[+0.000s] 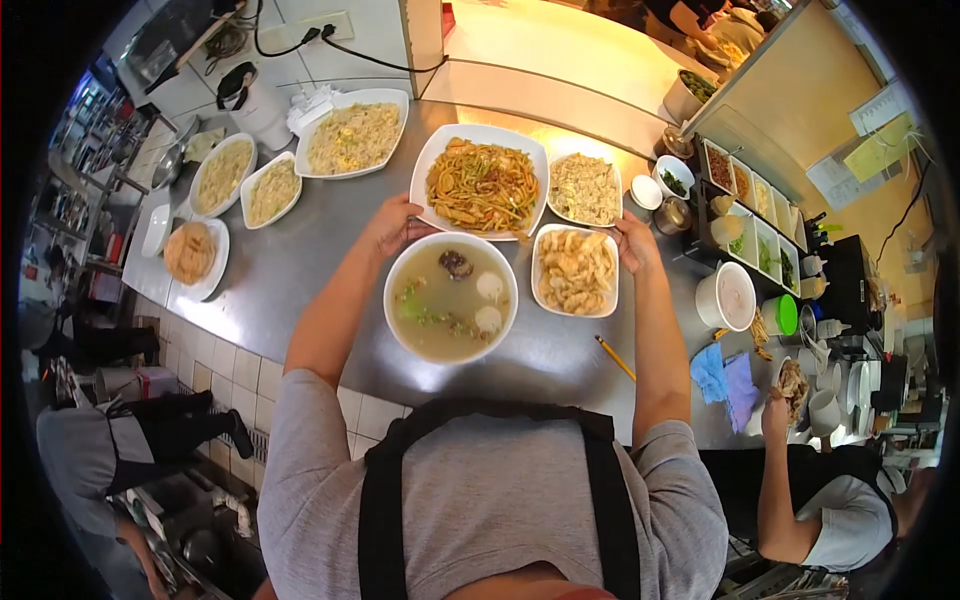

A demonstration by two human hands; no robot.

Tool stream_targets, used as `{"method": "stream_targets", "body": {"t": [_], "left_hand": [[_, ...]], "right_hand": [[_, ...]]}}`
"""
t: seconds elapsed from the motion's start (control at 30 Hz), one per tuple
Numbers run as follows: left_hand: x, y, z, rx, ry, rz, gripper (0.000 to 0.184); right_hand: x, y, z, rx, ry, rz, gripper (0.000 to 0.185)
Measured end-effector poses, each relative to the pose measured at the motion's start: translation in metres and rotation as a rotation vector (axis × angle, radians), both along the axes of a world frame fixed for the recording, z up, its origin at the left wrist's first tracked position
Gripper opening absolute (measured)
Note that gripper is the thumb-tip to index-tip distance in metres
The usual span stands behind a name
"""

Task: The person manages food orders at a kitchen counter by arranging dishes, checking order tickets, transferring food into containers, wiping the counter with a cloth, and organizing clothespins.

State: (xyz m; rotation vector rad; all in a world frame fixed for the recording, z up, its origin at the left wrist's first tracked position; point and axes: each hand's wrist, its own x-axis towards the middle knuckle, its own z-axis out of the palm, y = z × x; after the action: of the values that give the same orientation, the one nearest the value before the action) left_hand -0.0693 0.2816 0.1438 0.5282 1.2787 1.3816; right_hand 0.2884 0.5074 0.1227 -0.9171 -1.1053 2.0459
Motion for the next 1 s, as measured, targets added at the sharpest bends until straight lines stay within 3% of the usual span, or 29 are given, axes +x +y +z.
{"method": "stream_targets", "body": {"t": [0.17,0.4,0.43,0.53,0.67,0.77,0.83,0.93,1.0], "left_hand": [[-0.006,0.042,0.01,-0.006,0.066,0.115,0.038],[-0.027,0.138,0.009,0.049,0.132,0.226,0.038],[-0.031,0.149,0.008,0.034,0.133,0.247,0.038],[-0.043,0.181,0.007,0.07,0.134,0.274,0.037],[-0.053,0.201,0.007,0.043,0.16,0.292,0.038],[-0.053,0.2,0.007,0.027,0.176,0.271,0.039],[-0.046,0.191,0.012,0.026,0.204,0.273,0.039],[-0.041,0.168,0.013,0.022,0.209,0.285,0.04],[-0.037,0.146,0.014,0.0,0.187,0.275,0.04]], "right_hand": [[-0.031,0.033,0.01,0.06,-0.17,-0.129,0.032],[-0.079,0.124,-0.007,0.124,-0.185,-0.216,0.031],[-0.086,0.135,-0.01,0.119,-0.193,-0.23,0.038],[-0.098,0.159,0.005,0.359,-0.55,-0.222,0.045],[-0.122,0.133,0.051,1.459,-0.84,-0.11,0.044],[-0.148,0.107,0.065,1.31,-0.647,0.382,0.034],[-0.158,0.107,0.054,1.435,-0.502,0.394,0.026],[-0.169,0.106,0.061,1.282,-0.338,0.35,0.016],[-0.176,0.112,0.078,1.105,-0.374,0.267,0.017]]}}
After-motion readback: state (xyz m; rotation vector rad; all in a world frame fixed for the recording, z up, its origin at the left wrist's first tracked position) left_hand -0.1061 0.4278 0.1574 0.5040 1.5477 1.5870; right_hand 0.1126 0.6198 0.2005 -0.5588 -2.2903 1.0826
